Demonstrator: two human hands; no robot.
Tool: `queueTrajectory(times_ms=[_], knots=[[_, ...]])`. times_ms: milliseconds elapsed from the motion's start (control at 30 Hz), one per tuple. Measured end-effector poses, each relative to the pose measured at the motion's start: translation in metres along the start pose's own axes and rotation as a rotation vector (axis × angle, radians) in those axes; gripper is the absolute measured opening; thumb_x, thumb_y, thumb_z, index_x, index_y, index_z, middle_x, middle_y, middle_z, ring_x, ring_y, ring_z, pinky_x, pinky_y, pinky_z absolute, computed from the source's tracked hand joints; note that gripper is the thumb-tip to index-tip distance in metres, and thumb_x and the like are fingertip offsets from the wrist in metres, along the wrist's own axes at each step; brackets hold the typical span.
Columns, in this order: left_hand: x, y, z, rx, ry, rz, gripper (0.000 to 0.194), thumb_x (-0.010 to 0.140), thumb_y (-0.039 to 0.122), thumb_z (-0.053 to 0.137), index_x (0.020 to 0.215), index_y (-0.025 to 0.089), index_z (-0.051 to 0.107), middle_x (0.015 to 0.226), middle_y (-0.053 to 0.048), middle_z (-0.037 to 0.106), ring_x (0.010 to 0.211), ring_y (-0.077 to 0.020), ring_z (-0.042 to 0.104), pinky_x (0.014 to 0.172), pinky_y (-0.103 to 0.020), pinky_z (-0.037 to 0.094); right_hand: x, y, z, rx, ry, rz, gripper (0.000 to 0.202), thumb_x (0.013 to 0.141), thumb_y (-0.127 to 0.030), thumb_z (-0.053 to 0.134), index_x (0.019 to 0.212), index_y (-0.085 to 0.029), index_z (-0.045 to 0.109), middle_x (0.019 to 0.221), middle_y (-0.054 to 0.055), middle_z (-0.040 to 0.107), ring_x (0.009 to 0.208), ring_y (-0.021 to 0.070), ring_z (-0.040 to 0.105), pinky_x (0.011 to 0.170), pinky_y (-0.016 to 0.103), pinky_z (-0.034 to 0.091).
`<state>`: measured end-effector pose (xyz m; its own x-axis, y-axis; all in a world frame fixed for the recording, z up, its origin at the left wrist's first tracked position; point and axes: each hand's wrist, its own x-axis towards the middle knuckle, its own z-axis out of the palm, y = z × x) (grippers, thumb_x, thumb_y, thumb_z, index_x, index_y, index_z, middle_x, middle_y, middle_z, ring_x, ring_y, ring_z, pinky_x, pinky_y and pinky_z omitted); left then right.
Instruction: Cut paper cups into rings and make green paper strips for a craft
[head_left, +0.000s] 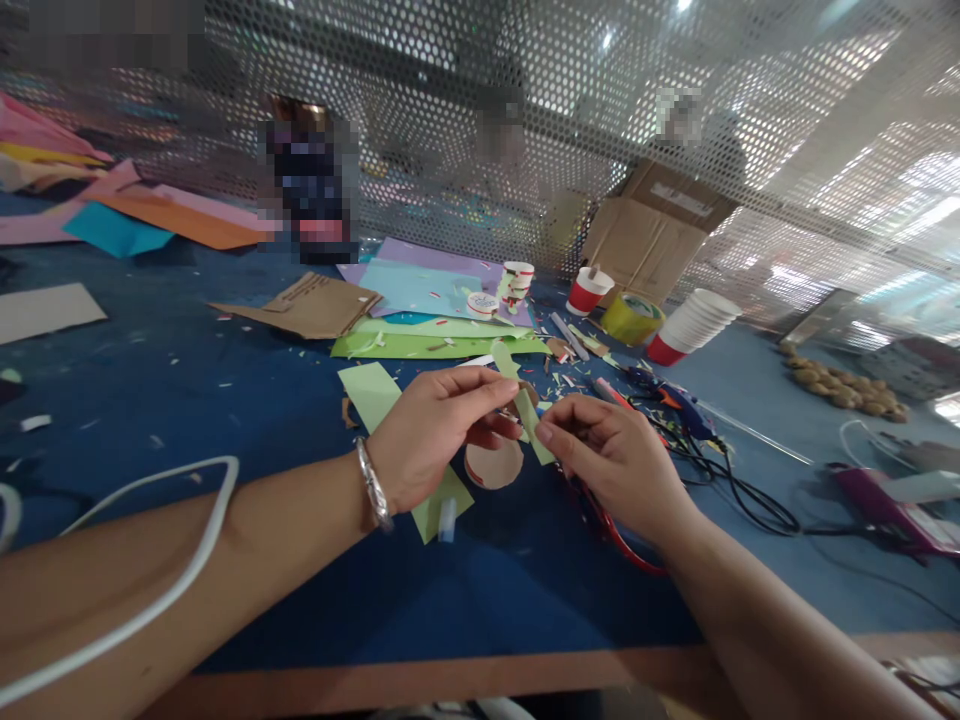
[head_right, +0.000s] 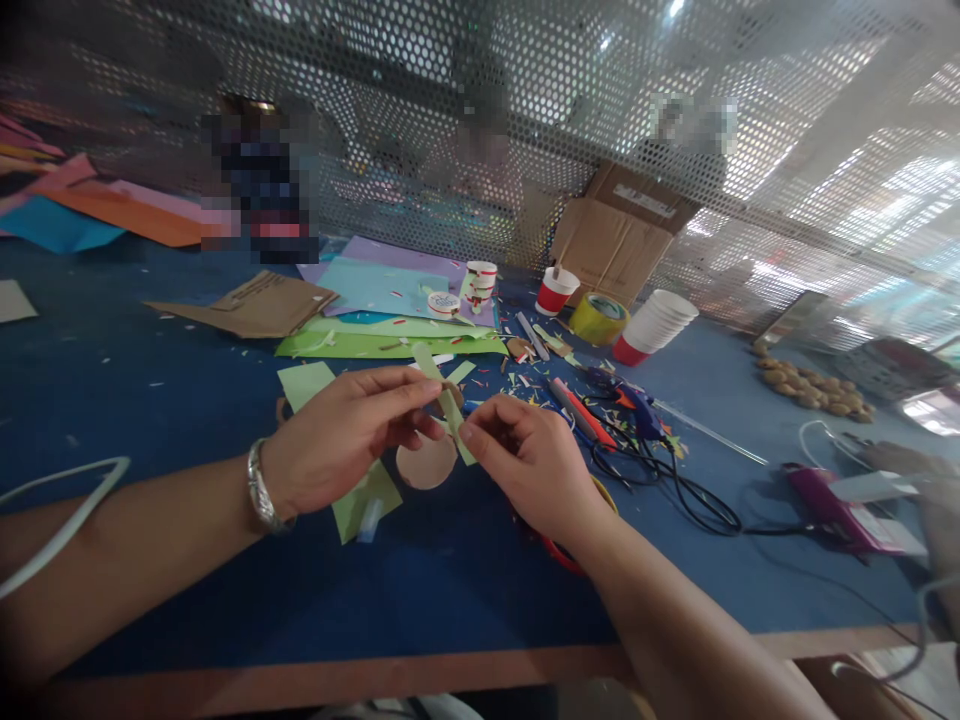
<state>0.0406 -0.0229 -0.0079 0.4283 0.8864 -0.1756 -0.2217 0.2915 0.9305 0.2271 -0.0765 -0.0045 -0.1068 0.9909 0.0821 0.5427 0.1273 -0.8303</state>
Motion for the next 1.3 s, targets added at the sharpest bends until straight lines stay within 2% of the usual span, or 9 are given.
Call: queueTrajectory(times_ms=[267, 433, 600, 700, 767, 867, 933, 1167, 1300], knots=[[-0.0002, -0.0036, -0.0003, -0.011, -0.119, 0.055, 0.018, 0.083, 0.029, 0.077, 0.079, 0.015, 0.067, 0.074, 0.001, 0.067, 0.071, -0.0094, 0.064, 0.068, -0.021, 0.05, -0.0024, -0.0026, -0.0014, 0.028, 0.137, -0.073, 0.017, 0.09, -0.036, 0.071, 0.094, -0.02, 0.067, 0.081, 0.0, 0.064, 0.068, 0.0133, 0.057, 0.061, 0.025, 0.045], [-0.0019, -0.0032, 0.0027, -0.015, -0.171, 0.033, 0.016, 0.081, 0.026, 0.075, 0.078, 0.014, 0.065, 0.074, 0.0, 0.065, 0.072, -0.0114, 0.064, 0.07, -0.023, 0.051, -0.0029, -0.0033, 0.0002, -0.149, 0.171, -0.154, 0.009, 0.091, -0.027, 0.066, 0.087, -0.019, 0.067, 0.073, -0.001, 0.063, 0.065, 0.0124, 0.055, 0.061, 0.024, 0.044], [-0.0038, 0.0005, 0.0039, -0.094, -0.257, 0.006, 0.011, 0.078, 0.02, 0.066, 0.086, 0.015, 0.062, 0.085, -0.004, 0.067, 0.077, -0.0154, 0.065, 0.074, -0.03, 0.053, -0.0038, -0.0014, 0.0004, -0.117, 0.181, -0.173, 0.01, 0.091, -0.025, 0.065, 0.084, -0.019, 0.066, 0.074, -0.002, 0.061, 0.064, 0.0112, 0.054, 0.059, 0.023, 0.043], [-0.0035, 0.0003, 0.0037, -0.131, -0.227, -0.028, 0.012, 0.081, 0.025, 0.064, 0.088, 0.016, 0.06, 0.085, -0.003, 0.065, 0.074, -0.0163, 0.065, 0.068, -0.029, 0.052, -0.0046, -0.0011, 0.0003, -0.127, 0.201, -0.19, 0.009, 0.091, -0.025, 0.065, 0.084, -0.018, 0.066, 0.074, -0.003, 0.06, 0.062, 0.0103, 0.053, 0.058, 0.023, 0.042], [-0.0022, -0.0005, 0.003, -0.155, -0.148, -0.027, 0.012, 0.083, 0.028, 0.063, 0.086, 0.017, 0.06, 0.083, -0.002, 0.063, 0.069, -0.0154, 0.064, 0.063, -0.028, 0.051, -0.0052, -0.0015, 0.0004, -0.174, 0.225, -0.22, 0.008, 0.09, -0.024, 0.066, 0.085, -0.018, 0.066, 0.073, -0.003, 0.06, 0.062, 0.0099, 0.054, 0.058, 0.022, 0.043], [0.0001, -0.0007, 0.001, -0.088, 0.021, 0.071, 0.015, 0.08, 0.024, 0.071, 0.078, 0.017, 0.058, 0.072, 0.001, 0.061, 0.064, -0.0119, 0.062, 0.059, -0.022, 0.048, -0.0059, -0.0017, 0.0005, -0.235, 0.266, -0.269, 0.007, 0.09, -0.022, 0.066, 0.084, -0.019, 0.065, 0.073, -0.003, 0.06, 0.063, 0.0095, 0.055, 0.059, 0.022, 0.044], [0.0007, 0.0001, 0.0, -0.024, 0.071, 0.138, 0.019, 0.077, 0.021, 0.077, 0.075, 0.016, 0.059, 0.069, 0.002, 0.061, 0.065, -0.0102, 0.061, 0.059, -0.02, 0.046, -0.0061, -0.0012, 0.0003, -0.251, 0.286, -0.284, 0.008, 0.09, -0.022, 0.065, 0.084, -0.019, 0.065, 0.073, -0.003, 0.06, 0.062, 0.0093, 0.054, 0.06, 0.022, 0.044], [-0.0042, -0.0025, 0.0014, 0.09, -0.106, 0.188, 0.014, 0.086, 0.027, 0.073, 0.081, 0.013, 0.07, 0.074, -0.001, 0.069, 0.068, -0.0088, 0.062, 0.064, -0.019, 0.047, -0.0044, 0.0039, -0.0022, -0.263, 0.365, -0.292, 0.01, 0.09, -0.024, 0.065, 0.082, -0.019, 0.063, 0.074, -0.003, 0.062, 0.062, 0.0099, 0.054, 0.06, 0.023, 0.044], [-0.0065, -0.0052, -0.0005, 0.203, -0.127, 0.18, 0.015, 0.088, 0.031, 0.071, 0.09, 0.017, 0.075, 0.081, -0.002, 0.074, 0.072, -0.0107, 0.065, 0.067, -0.021, 0.05, -0.0029, 0.0065, -0.0036, -0.246, 0.366, -0.261, 0.009, 0.09, -0.026, 0.065, 0.084, -0.019, 0.064, 0.074, -0.002, 0.061, 0.062, 0.0111, 0.055, 0.061, 0.025, 0.044]])
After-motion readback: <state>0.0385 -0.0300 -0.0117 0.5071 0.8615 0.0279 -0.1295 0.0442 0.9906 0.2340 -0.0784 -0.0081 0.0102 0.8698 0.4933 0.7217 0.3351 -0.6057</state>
